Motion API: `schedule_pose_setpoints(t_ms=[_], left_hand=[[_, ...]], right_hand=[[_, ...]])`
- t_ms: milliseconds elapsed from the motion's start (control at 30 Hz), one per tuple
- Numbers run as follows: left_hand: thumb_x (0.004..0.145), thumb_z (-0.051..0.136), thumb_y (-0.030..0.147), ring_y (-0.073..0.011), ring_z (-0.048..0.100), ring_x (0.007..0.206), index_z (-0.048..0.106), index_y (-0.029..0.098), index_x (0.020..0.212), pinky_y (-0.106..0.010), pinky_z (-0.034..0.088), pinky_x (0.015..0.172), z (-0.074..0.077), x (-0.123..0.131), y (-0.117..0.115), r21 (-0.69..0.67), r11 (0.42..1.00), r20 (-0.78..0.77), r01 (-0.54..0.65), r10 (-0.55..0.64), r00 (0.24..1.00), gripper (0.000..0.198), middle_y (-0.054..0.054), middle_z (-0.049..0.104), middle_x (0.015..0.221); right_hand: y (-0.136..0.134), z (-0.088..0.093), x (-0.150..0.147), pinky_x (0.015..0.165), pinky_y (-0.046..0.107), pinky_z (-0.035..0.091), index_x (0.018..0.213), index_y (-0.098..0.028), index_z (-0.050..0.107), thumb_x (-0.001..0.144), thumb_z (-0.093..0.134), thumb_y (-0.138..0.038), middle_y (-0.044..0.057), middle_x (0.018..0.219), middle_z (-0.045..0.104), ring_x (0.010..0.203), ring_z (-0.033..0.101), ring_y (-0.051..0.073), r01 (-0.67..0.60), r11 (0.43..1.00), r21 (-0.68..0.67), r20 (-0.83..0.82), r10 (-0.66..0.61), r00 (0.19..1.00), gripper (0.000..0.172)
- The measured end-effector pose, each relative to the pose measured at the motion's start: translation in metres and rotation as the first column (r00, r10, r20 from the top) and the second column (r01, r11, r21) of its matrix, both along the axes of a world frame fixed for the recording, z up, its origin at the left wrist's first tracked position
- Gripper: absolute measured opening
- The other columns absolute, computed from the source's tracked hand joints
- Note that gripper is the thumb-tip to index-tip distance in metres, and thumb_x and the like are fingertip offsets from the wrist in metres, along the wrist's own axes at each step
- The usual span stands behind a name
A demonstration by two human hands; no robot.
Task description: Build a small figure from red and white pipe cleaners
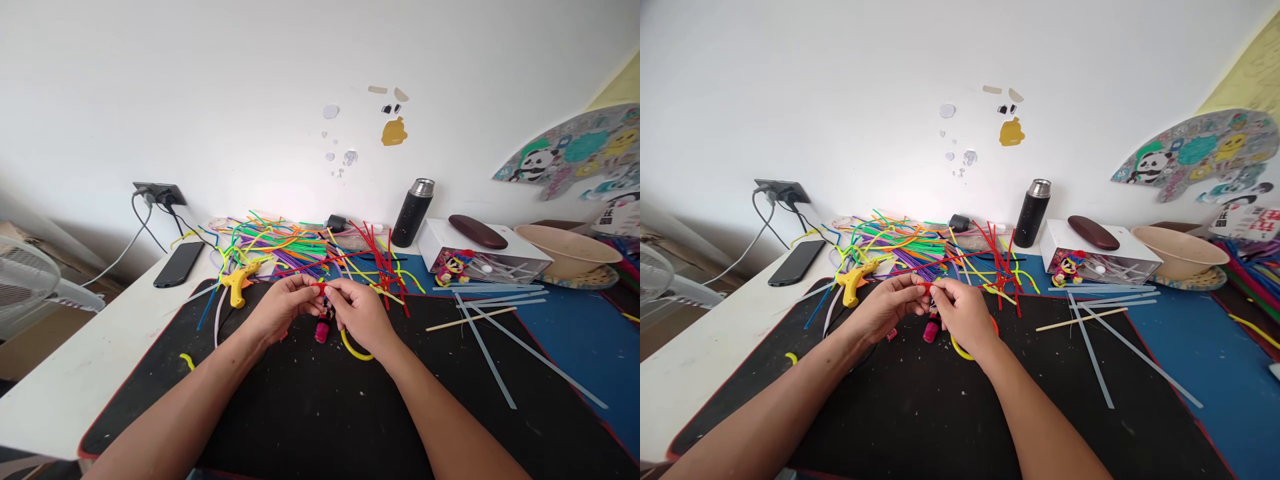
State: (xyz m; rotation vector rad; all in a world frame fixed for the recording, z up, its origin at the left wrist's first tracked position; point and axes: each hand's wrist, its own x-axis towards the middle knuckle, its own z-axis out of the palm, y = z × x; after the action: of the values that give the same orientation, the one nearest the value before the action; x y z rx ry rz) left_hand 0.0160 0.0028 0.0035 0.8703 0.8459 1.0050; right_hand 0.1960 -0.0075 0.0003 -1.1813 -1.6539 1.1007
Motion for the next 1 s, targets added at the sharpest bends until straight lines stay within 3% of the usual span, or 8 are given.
schedule_pose_setpoints(t_ms=[200,333,500,633,800,1000], left_hand=[[0.068,0.094,0.04,-0.012,0.068,0.059,0.065,0.013,0.084,-0.022,0.057,0.061,0.003,0.0,-0.001,0.052,0.999,-0.057,0.006,-0.003,0.998,0.043,-0.004,0.073,0.072],[0.076,0.089,0.04,-0.0139,0.069,0.064,0.06,0.017,0.097,-0.025,0.057,0.065,0.005,0.003,-0.005,0.209,0.978,-0.136,0.012,0.017,0.991,0.042,-0.001,0.071,0.076],[0.083,0.082,0.033,-0.0138,0.065,0.07,0.054,0.022,0.101,-0.026,0.055,0.068,0.0,0.006,-0.012,0.477,0.873,-0.276,-0.1,0.257,0.926,0.035,0.003,0.065,0.079],[0.088,0.076,0.03,-0.015,0.065,0.072,0.063,0.021,0.091,-0.026,0.053,0.071,-0.002,0.004,-0.014,0.628,0.776,-0.424,-0.052,0.397,0.814,0.016,0.0,0.068,0.081],[0.088,0.075,0.026,-0.017,0.067,0.073,0.07,0.022,0.093,-0.027,0.054,0.071,0.002,0.004,-0.014,0.704,0.71,-0.479,-0.001,0.477,0.737,0.008,-0.002,0.072,0.083],[0.087,0.075,0.025,-0.0182,0.067,0.073,0.074,0.023,0.093,-0.028,0.053,0.071,0.002,0.002,-0.014,0.719,0.695,-0.49,0.005,0.502,0.712,0.006,-0.002,0.074,0.083]], right_hand=[[-0.001,0.002,0.0,0.046,0.024,0.039,0.091,-0.021,0.071,0.098,0.056,-0.039,-0.006,0.051,0.054,0.04,0.051,0.012,-0.005,1.0,-0.015,-0.029,0.004,1.0,0.024],[-0.002,0.005,-0.001,0.045,0.024,0.039,0.09,-0.02,0.069,0.097,0.057,-0.044,-0.007,0.047,0.052,0.038,0.05,0.012,0.004,0.998,-0.056,-0.107,-0.01,0.994,0.028],[-0.001,0.004,-0.002,0.044,0.023,0.037,0.085,-0.019,0.067,0.095,0.061,-0.046,-0.007,0.044,0.052,0.037,0.049,0.012,0.042,0.997,-0.058,-0.149,-0.05,0.988,0.029],[-0.001,0.003,-0.003,0.044,0.023,0.037,0.089,-0.018,0.069,0.095,0.06,-0.045,-0.007,0.045,0.052,0.037,0.049,0.012,0.046,0.996,-0.071,-0.156,-0.057,0.986,0.029],[-0.001,0.004,-0.003,0.044,0.023,0.037,0.091,-0.018,0.07,0.095,0.06,-0.044,-0.007,0.045,0.052,0.037,0.048,0.011,0.052,0.996,-0.073,-0.139,-0.062,0.988,0.028],[-0.001,0.004,-0.002,0.044,0.023,0.038,0.09,-0.019,0.07,0.095,0.06,-0.043,-0.007,0.046,0.052,0.038,0.05,0.012,0.05,0.997,-0.053,-0.121,-0.056,0.991,0.026]])
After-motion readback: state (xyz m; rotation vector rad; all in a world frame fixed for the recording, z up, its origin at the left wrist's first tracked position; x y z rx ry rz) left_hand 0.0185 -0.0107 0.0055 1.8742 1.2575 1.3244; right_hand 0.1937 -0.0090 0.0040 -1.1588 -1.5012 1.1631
